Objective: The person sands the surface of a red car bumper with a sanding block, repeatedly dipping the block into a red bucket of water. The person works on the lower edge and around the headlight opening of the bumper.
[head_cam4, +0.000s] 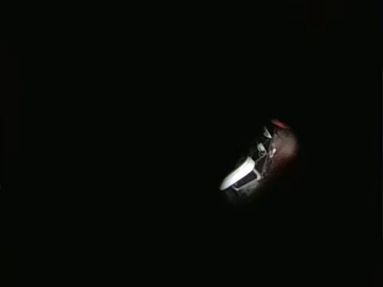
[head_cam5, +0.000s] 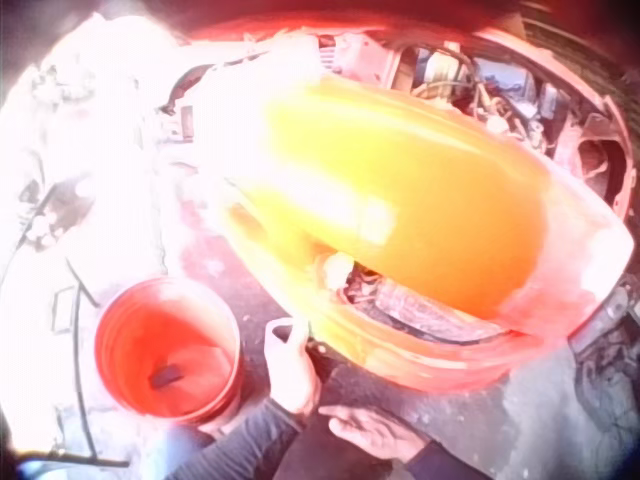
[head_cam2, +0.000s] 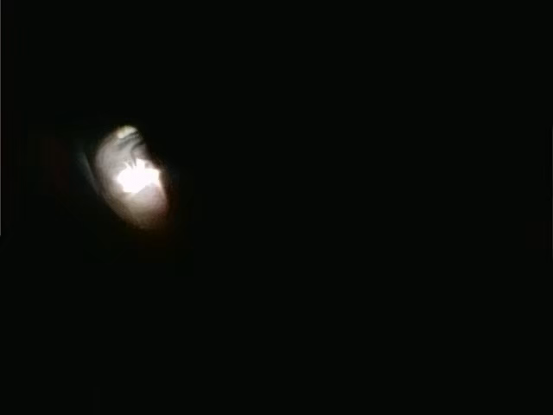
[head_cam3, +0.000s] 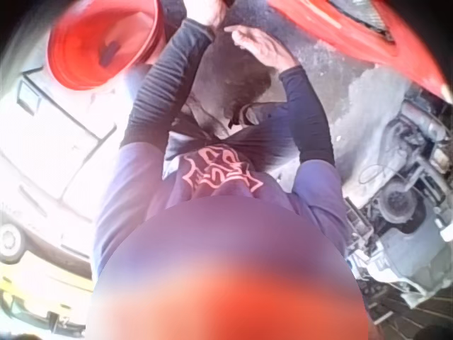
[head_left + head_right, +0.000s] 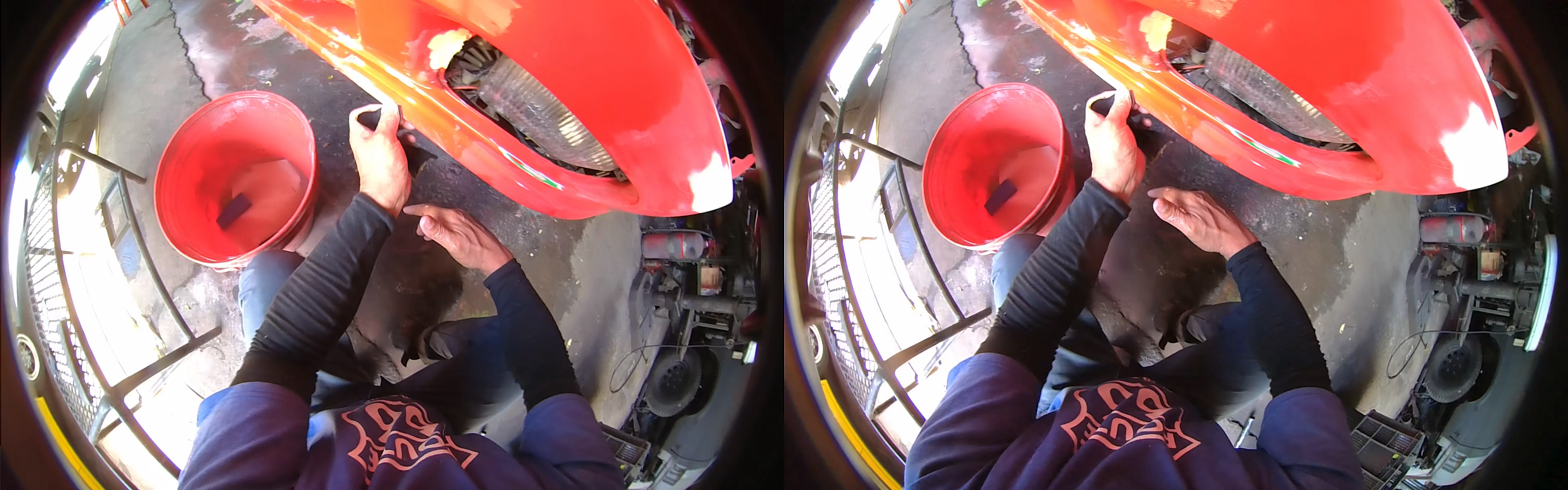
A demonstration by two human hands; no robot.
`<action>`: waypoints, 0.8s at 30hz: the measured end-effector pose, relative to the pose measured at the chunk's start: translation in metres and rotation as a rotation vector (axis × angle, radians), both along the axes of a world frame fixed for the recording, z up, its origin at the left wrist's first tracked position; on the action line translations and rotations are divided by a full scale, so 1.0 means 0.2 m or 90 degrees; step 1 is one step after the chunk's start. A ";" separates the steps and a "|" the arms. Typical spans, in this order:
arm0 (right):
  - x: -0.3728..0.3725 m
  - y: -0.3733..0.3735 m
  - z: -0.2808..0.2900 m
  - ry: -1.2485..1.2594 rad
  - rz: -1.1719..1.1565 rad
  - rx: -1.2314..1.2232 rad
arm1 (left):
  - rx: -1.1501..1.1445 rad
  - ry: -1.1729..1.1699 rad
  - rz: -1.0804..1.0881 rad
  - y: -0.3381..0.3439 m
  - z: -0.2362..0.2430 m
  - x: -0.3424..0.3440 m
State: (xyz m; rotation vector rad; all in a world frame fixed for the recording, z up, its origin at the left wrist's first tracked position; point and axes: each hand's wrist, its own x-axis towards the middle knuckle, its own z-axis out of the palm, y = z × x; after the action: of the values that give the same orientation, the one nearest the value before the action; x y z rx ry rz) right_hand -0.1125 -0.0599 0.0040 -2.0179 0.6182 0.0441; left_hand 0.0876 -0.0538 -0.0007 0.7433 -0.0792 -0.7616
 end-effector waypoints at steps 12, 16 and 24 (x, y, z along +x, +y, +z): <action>0.02 0.02 0.01 0.007 0.004 -0.005 | -0.100 -0.069 0.127 0.00 0.03 0.08; 0.03 0.02 0.00 -0.013 0.007 0.014 | 0.029 -0.022 0.011 0.01 0.03 0.06; 0.05 0.03 0.01 -0.004 0.021 0.018 | 0.064 -0.183 -0.074 0.09 0.00 -0.04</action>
State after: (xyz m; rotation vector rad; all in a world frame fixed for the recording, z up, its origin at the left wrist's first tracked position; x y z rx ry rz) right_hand -0.1018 -0.0544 0.0061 -2.0006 0.5766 0.0651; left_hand 0.0788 -0.0362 -0.0008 0.9464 -0.3488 -0.7695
